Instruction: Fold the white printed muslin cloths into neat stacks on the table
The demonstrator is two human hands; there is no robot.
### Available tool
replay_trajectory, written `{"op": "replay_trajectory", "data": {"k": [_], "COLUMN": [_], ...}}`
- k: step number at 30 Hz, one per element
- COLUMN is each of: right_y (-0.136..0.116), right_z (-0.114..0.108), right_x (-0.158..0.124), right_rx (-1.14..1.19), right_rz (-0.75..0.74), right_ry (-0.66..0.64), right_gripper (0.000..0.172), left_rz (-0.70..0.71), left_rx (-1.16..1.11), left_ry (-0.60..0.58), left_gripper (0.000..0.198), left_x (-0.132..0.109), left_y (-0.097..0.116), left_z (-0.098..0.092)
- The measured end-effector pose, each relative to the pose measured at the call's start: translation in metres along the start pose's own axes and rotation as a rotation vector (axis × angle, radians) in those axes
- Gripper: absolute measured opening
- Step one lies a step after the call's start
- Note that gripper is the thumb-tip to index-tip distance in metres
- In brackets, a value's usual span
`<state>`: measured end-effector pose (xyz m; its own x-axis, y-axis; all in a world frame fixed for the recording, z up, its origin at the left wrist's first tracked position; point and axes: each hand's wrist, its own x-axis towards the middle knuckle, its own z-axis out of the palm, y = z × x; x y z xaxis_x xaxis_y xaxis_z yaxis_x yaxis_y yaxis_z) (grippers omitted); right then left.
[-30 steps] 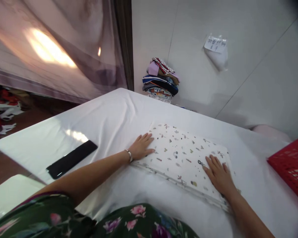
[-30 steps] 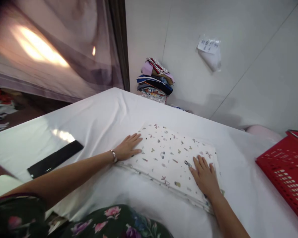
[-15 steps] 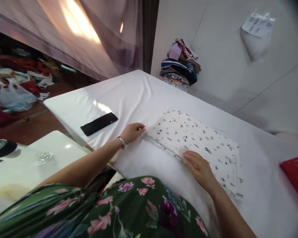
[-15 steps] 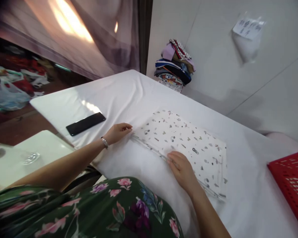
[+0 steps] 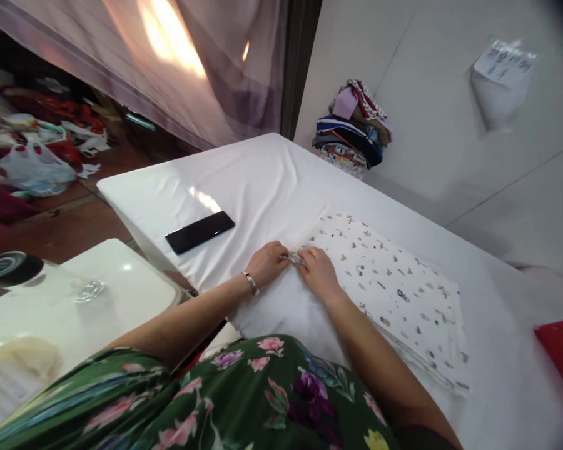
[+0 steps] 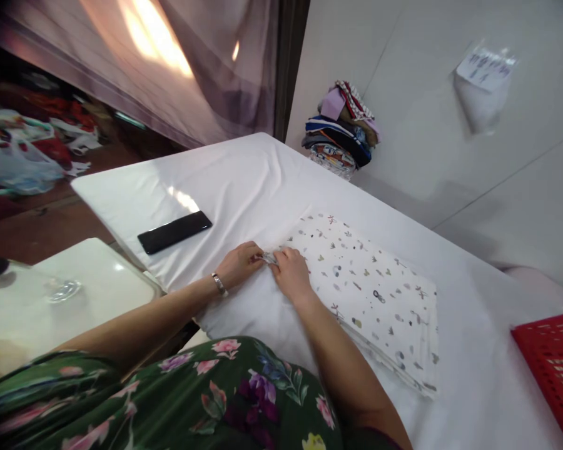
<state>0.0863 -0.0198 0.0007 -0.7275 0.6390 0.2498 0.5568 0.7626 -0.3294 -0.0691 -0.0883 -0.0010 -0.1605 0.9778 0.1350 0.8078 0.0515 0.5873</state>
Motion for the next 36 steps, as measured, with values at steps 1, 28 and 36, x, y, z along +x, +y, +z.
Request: {"op": "replay_trajectory", "data": {"k": [1,28,36], "right_y": [0.003,-0.001,-0.004], "right_z": [0.002,0.001,0.0], "right_x": [0.0,-0.015,-0.014], "right_rx": [0.05,0.221,0.185], "right_rz": [0.013,0.031,-0.006], "right_ry": [0.011,0.115,0.071], "right_gripper": [0.019,0.03,0.034], "left_rz": [-0.028,-0.166,-0.182], "left_rx": [-0.027,-0.726,-0.89], "left_ry": [0.003,0.065,0.05], "left_gripper": [0.016,0.02,0.021], "left_x": [0.0,-0.005,-0.004], "left_y": [0.0,0.005,0.009], "left_z": [0.0,0.02,0.019]}}
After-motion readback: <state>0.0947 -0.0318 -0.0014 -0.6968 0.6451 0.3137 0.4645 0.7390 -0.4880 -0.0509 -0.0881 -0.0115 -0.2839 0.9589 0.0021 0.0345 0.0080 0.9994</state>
